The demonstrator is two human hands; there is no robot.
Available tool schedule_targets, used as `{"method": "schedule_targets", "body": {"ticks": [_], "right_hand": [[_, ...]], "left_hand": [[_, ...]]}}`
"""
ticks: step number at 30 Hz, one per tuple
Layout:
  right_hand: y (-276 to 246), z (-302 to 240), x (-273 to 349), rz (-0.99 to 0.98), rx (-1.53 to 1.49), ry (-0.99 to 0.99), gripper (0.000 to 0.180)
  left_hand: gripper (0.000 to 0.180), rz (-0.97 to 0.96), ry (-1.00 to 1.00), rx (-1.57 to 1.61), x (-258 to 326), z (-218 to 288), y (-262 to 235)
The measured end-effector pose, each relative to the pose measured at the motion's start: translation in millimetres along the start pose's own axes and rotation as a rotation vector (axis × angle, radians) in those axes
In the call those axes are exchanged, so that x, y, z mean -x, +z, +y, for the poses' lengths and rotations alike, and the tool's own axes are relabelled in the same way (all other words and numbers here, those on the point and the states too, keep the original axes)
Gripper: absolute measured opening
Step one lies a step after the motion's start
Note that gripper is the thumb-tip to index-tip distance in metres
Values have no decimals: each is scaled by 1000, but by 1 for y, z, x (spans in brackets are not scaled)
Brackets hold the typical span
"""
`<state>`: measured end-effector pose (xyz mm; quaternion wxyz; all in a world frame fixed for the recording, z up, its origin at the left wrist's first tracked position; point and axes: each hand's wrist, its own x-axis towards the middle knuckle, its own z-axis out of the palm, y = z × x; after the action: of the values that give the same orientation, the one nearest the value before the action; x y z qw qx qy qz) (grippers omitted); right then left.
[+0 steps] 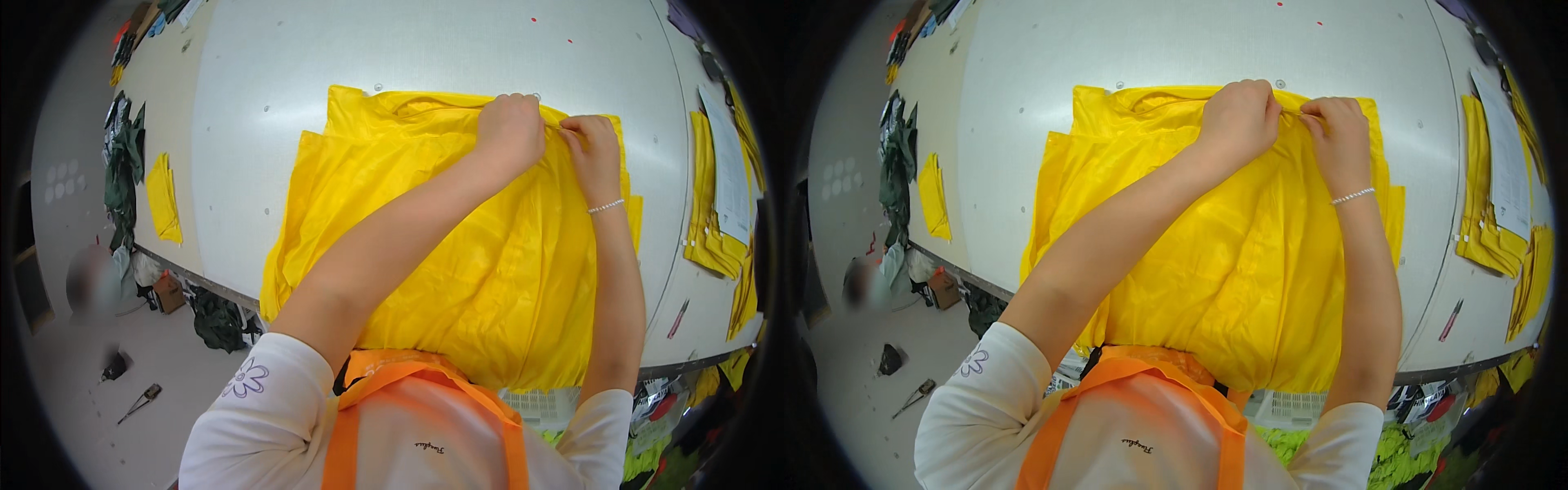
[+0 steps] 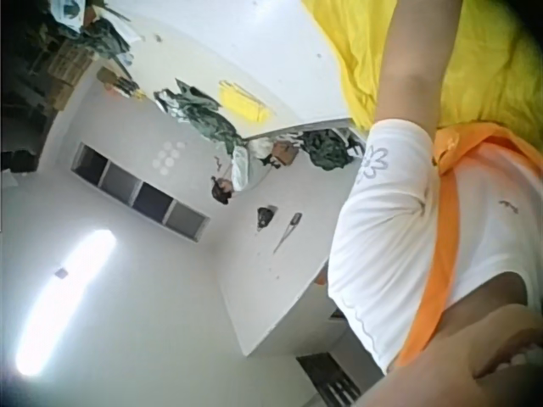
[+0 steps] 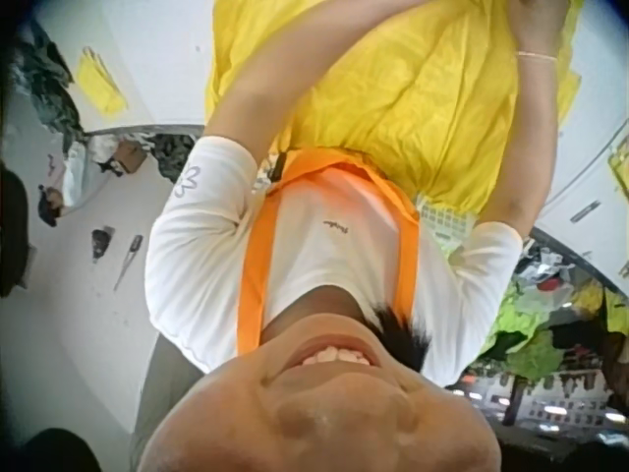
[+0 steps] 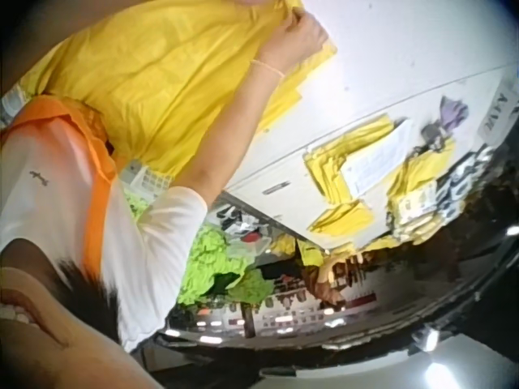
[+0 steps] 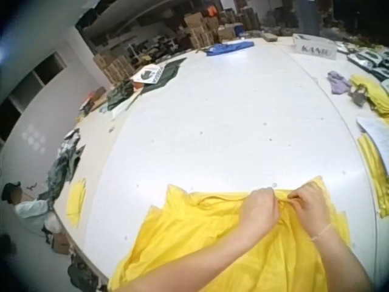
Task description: The person folds a yellow raincoat on a white table. They smooth the fabric, fold the sleeves and body, and place the folded coat into a white basket. The person then retrieves another yellow raincoat and repeats the folding process.
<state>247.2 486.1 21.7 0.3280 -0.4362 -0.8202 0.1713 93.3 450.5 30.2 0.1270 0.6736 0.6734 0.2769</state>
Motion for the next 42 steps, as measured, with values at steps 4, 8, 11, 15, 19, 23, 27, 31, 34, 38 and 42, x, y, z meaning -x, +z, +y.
{"method": "schedule_targets", "body": {"ticks": [4,8,11,15,19,23,27,31,34,38,42], "right_hand": [[1,-5,-10,18,39,-120,7],[-7,-1,-10,-11,66,-125,7],[-17,2,-9,15,74,6,5],[-18,24,11,39,82,118,5],[-3,31,21,8,187,217,11],[-47,60,54,218,141,276,26],[-194,219,237,-178,1266,339,38],[-257,232,357,120,800,888,47],[-238,180,311,114,784,853,37],[-236,210,324,200,689,905,33],[-194,154,247,416,145,922,34]], "left_hand": [[12,-63,-80,58,-9,22,-12],[12,-59,-76,-21,-10,11,-18],[12,-65,-196,-125,-7,-15,-33],[14,1,-271,-333,32,-89,-62],[21,99,-185,-166,67,-128,-77],[51,375,-320,-500,89,-152,-126],[82,157,-936,2,132,-203,-159],[54,-7,-857,256,134,-189,-150],[43,-42,-952,273,137,-187,-148],[34,73,-997,500,138,-176,-147],[27,314,-971,634,140,-126,-169]]}}
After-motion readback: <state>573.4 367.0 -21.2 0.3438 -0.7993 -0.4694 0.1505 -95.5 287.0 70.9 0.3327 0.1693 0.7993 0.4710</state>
